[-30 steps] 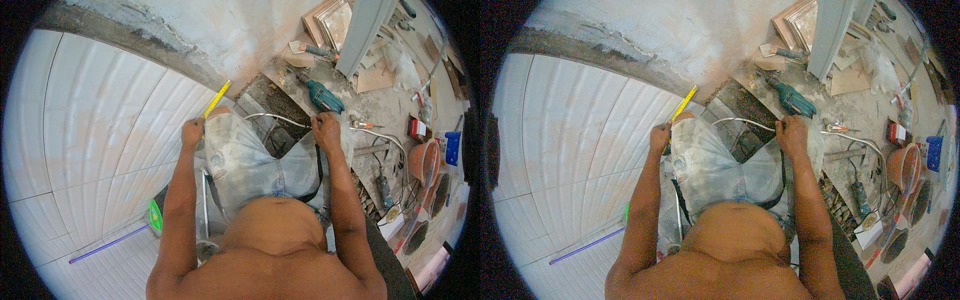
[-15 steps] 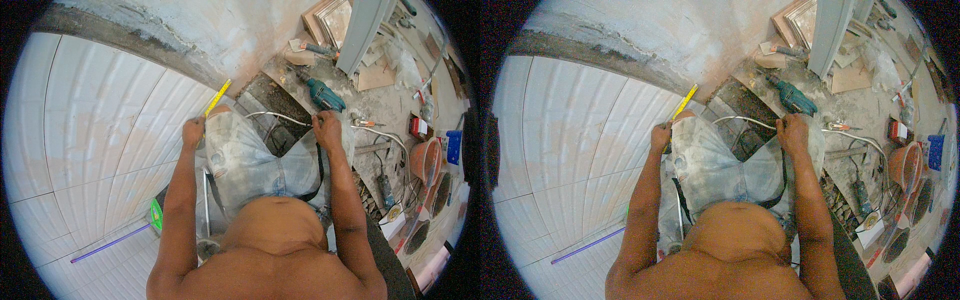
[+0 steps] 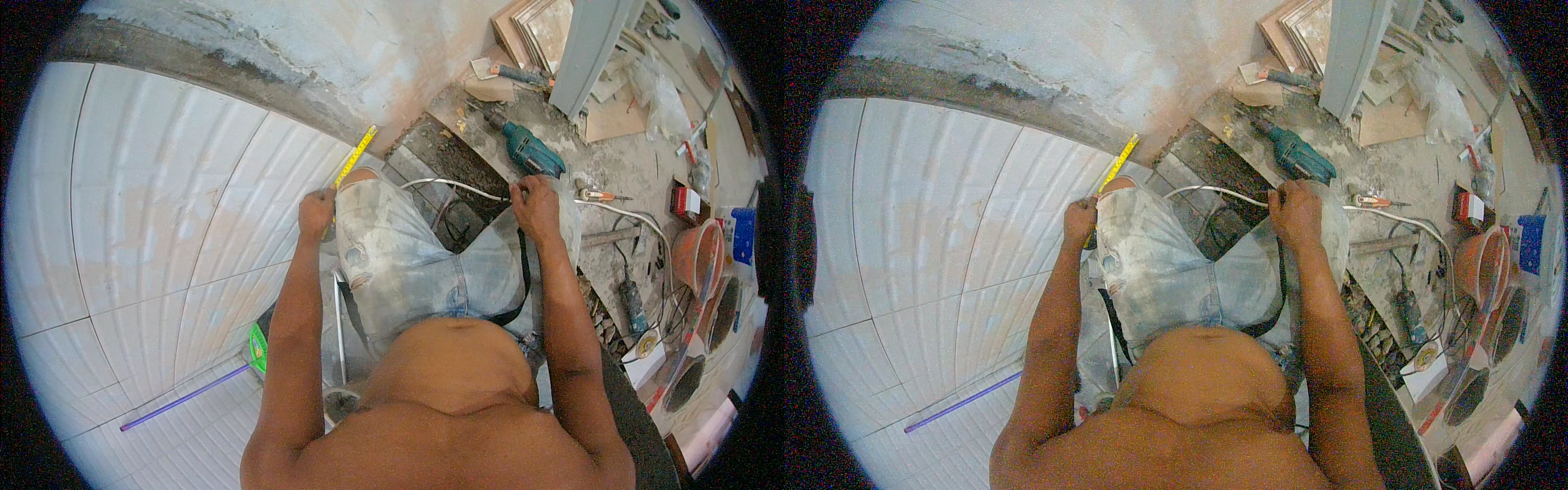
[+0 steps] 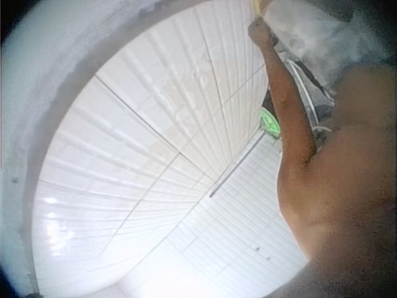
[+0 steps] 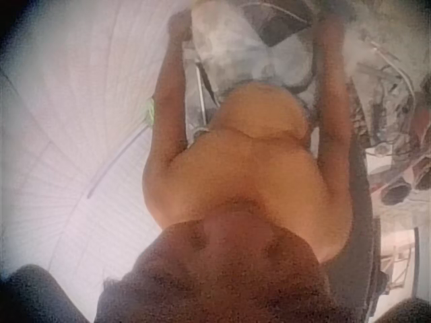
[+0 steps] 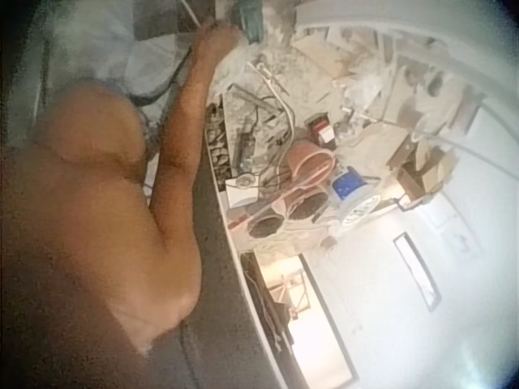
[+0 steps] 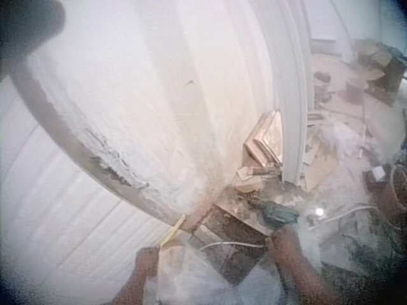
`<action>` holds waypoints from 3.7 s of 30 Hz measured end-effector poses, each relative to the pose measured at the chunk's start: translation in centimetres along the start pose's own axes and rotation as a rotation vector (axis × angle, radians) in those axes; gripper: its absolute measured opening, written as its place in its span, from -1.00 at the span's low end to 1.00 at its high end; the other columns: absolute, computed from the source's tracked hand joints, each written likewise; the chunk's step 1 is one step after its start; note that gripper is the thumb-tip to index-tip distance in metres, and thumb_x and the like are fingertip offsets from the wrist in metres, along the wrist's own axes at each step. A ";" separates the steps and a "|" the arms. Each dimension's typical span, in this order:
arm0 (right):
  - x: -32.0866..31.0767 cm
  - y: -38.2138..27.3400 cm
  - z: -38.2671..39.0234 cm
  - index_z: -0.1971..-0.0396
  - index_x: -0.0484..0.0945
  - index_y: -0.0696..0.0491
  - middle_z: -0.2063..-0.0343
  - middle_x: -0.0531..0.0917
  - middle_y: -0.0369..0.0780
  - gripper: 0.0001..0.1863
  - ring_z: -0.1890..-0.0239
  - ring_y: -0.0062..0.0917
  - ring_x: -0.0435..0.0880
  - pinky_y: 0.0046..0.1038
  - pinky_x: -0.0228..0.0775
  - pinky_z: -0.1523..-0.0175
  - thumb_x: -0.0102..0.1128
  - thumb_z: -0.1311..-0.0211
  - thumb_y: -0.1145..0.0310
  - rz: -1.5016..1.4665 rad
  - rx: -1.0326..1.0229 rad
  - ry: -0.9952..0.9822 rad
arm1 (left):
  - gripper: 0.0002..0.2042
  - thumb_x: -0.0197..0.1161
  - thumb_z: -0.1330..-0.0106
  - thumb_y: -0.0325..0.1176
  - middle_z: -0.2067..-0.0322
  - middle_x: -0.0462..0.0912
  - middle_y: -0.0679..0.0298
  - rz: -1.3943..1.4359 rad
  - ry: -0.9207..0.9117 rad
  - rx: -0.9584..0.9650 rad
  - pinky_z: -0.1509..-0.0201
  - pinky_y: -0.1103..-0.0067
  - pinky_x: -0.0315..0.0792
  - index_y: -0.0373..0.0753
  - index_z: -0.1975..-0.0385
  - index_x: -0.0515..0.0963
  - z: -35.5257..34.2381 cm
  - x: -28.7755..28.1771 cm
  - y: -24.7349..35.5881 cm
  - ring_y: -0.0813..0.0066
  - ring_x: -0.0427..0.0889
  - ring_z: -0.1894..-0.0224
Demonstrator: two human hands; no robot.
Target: The person drills holes into a tiled wall using a power drill, measures the wall with a tape measure, and hammers nails into the wall. The person works on a partially tiled wall in a construction setting.
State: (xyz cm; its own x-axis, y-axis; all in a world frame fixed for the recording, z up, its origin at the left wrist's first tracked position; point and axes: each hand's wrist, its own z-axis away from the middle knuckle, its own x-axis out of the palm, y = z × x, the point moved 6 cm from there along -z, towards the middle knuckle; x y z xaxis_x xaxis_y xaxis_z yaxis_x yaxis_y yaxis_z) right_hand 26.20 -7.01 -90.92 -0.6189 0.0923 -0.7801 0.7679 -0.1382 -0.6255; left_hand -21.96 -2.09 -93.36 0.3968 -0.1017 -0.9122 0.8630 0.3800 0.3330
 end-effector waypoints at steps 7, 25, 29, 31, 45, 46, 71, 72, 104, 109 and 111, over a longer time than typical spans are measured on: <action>0.0 0.0 0.0 0.37 0.63 0.18 0.32 0.61 0.00 -0.75 0.23 -0.02 0.61 -0.10 0.42 0.10 0.24 -0.22 0.26 0.034 -0.026 0.018 | -0.42 0.07 -0.36 0.13 0.44 0.66 -0.20 -0.084 0.027 0.027 0.13 0.16 0.46 -0.39 0.46 0.65 -0.7 0.4 -0.5 -0.17 0.66 0.26; 1.1 1.0 0.0 0.28 0.61 0.11 0.23 0.59 -0.06 -0.71 0.15 -0.09 0.58 -0.09 0.33 0.01 0.17 -0.29 0.16 0.050 0.007 -0.036 | -0.43 0.08 -0.37 0.09 0.34 0.63 -0.25 -0.091 -0.022 -0.011 0.09 0.18 0.45 -0.44 0.42 0.63 -0.6 0.3 -0.4 -0.22 0.63 0.23; 1.0 0.8 -0.1 0.33 0.61 0.14 0.27 0.60 -0.03 -0.72 0.17 -0.08 0.58 -0.08 0.36 0.03 0.18 -0.26 0.18 0.049 -0.004 -0.034 | -0.44 0.05 -0.39 0.07 0.37 0.64 -0.22 -0.124 0.029 0.067 0.13 0.16 0.43 -0.42 0.46 0.62 -1.3 0.9 -1.4 -0.19 0.63 0.25; 0.9 0.8 -0.1 0.37 0.61 0.17 0.30 0.62 -0.01 -0.73 0.16 -0.07 0.59 -0.09 0.36 0.03 0.20 -0.23 0.23 0.033 0.032 -0.033 | -0.45 0.02 -0.41 0.06 0.33 0.63 -0.23 -0.078 -0.036 0.070 0.11 0.17 0.43 -0.42 0.43 0.63 -2.1 1.7 -2.6 -0.19 0.62 0.22; 1.7 5.6 -4.4 0.32 0.64 0.19 0.24 0.66 0.06 -0.64 0.12 -0.03 0.62 -0.14 0.45 0.02 0.21 -0.16 0.14 0.035 0.214 -0.035 | -0.44 -0.15 -0.51 0.00 0.09 0.61 -0.24 0.164 -0.175 0.115 -0.10 0.31 0.42 -0.52 0.06 0.50 0.8 6.0 -10.2 -0.03 0.61 -0.01; 1.6 6.3 -5.6 0.31 0.64 0.21 0.23 0.65 0.08 -0.60 0.09 -0.03 0.62 -0.15 0.45 0.00 0.21 -0.14 0.11 0.120 0.247 -0.077 | -0.45 -0.14 -0.51 -0.01 0.09 0.61 -0.22 0.319 -0.233 0.012 -0.10 0.32 0.42 -0.51 0.06 0.50 0.9 6.9 -11.5 -0.01 0.61 0.00; 11.4 15.0 -1.7 0.10 0.53 0.16 0.37 0.65 -0.17 -0.46 0.41 -0.32 0.67 -0.18 0.60 0.28 0.47 -0.09 0.07 -1.280 0.961 -0.035 | -0.55 0.13 -0.41 -0.09 0.10 0.64 0.08 0.607 -0.374 0.026 -0.04 0.45 0.47 -0.41 -0.01 0.50 -1.4 1.3 -1.3 0.30 0.62 0.07; 10.9 13.9 -2.6 0.12 0.53 0.12 0.39 0.65 -0.19 -0.49 0.46 -0.33 0.67 -0.22 0.60 0.34 0.46 -0.11 0.05 -1.452 0.865 -0.043 | -0.55 0.14 -0.40 -0.09 0.10 0.64 0.09 0.624 -0.385 0.055 -0.04 0.46 0.48 -0.40 -0.02 0.50 -1.2 0.0 1.4 0.32 0.62 0.07; 7.8 -4.6 8.8 -0.02 0.51 0.19 0.14 0.70 -0.09 -0.56 0.28 -0.37 0.69 -0.28 0.58 0.13 0.25 -0.11 0.41 -1.727 0.609 -0.549 | -0.61 0.32 -0.23 0.04 0.41 0.68 0.21 1.422 -0.746 -0.459 0.25 0.30 0.62 -0.21 0.29 0.56 4.9 13.0 23.9 0.25 0.68 0.45; 10.6 -3.8 10.0 0.01 0.54 0.19 0.15 0.70 -0.08 -0.58 0.31 -0.37 0.67 -0.28 0.55 0.11 0.22 -0.09 0.41 -1.767 0.833 -0.673 | -0.61 0.32 -0.24 0.02 0.42 0.67 0.22 1.327 -0.653 -0.501 0.25 0.32 0.63 -0.24 0.30 0.56 4.5 14.0 22.0 0.26 0.68 0.44; 11.4 -3.6 10.7 0.01 0.54 0.19 0.17 0.70 -0.08 -0.58 0.32 -0.37 0.66 -0.28 0.54 0.10 0.21 -0.07 0.42 -1.803 0.867 -0.700 | -0.62 0.31 -0.26 0.01 0.44 0.66 0.22 1.343 -0.648 -0.522 0.25 0.32 0.63 -0.24 0.30 0.55 4.7 14.6 21.3 0.26 0.68 0.44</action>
State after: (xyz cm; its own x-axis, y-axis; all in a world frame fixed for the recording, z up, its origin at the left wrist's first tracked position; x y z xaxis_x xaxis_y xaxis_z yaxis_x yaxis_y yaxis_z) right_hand 14.62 -16.06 -97.43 -0.5089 0.3482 0.7873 -0.7234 -0.6687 -0.1719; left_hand 3.68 0.18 -98.49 0.9314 0.2481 0.2662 -0.3574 0.7609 0.5416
